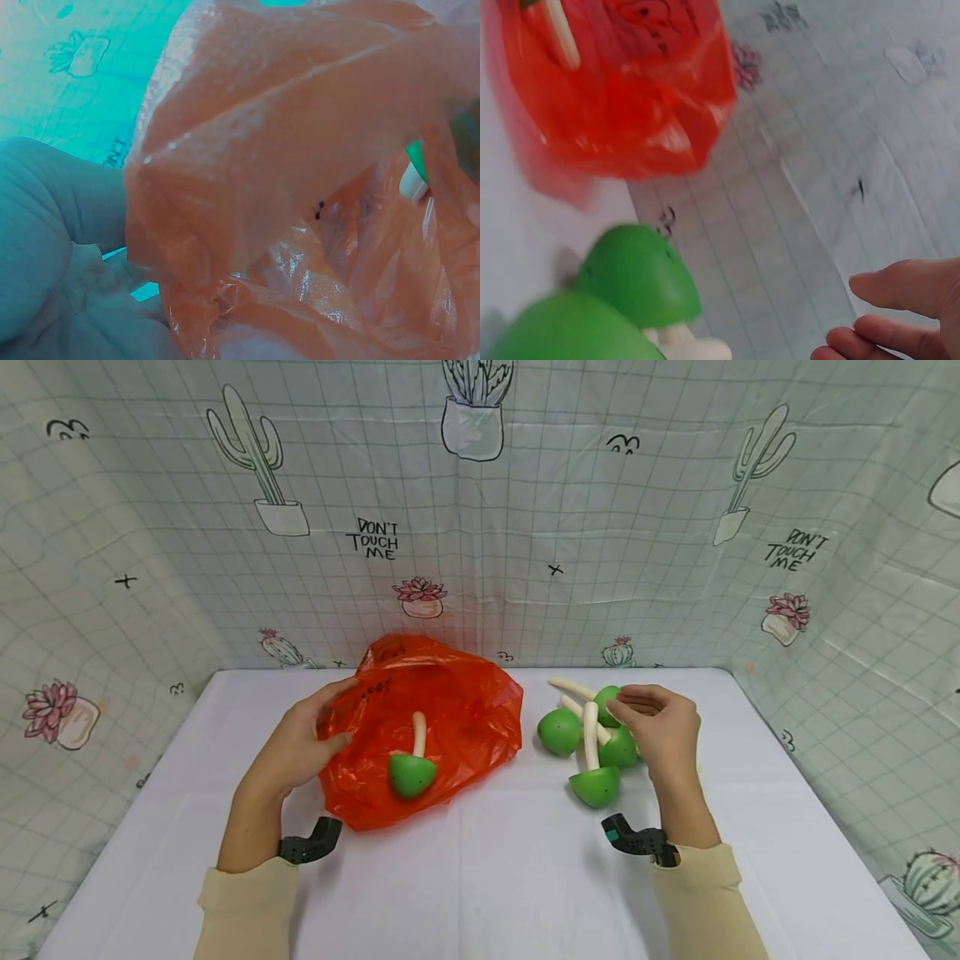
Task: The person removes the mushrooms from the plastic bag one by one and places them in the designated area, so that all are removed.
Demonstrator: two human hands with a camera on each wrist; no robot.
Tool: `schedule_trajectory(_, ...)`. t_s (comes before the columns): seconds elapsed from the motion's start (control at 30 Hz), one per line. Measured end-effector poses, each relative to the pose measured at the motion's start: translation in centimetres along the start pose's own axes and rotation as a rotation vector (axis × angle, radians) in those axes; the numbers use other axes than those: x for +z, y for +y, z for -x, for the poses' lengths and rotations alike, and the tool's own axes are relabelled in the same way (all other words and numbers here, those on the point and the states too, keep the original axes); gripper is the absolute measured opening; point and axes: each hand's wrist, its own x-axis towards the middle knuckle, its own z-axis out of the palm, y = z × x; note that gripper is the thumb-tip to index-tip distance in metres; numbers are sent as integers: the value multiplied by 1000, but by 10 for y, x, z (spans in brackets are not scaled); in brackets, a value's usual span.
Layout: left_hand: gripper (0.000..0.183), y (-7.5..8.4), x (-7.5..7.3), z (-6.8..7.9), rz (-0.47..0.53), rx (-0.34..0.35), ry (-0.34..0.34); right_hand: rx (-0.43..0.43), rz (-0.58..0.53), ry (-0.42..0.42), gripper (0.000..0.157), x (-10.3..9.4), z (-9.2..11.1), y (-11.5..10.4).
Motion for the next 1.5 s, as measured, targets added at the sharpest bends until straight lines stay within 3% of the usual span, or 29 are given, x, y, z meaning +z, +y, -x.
schedule_trajectory(0.23, 71, -1, -1, 1, -3, -5, 6, -108, -4, -90, 30, 26, 13, -9)
schedule_trajectory(0.77, 72, 2, -1, 0, -12, -26, 11, -253, -43, -304, 34, 86, 46, -26)
schedule_trajectory(1.07, 73, 1, -2, 0, -6, -20, 12, -332, -31, -405, 35, 130, 68, -37)
schedule_trajectory(1.5, 73, -1, -3, -1, -9, -6, 11, -304, -12, -537, 36, 173, 89, -32)
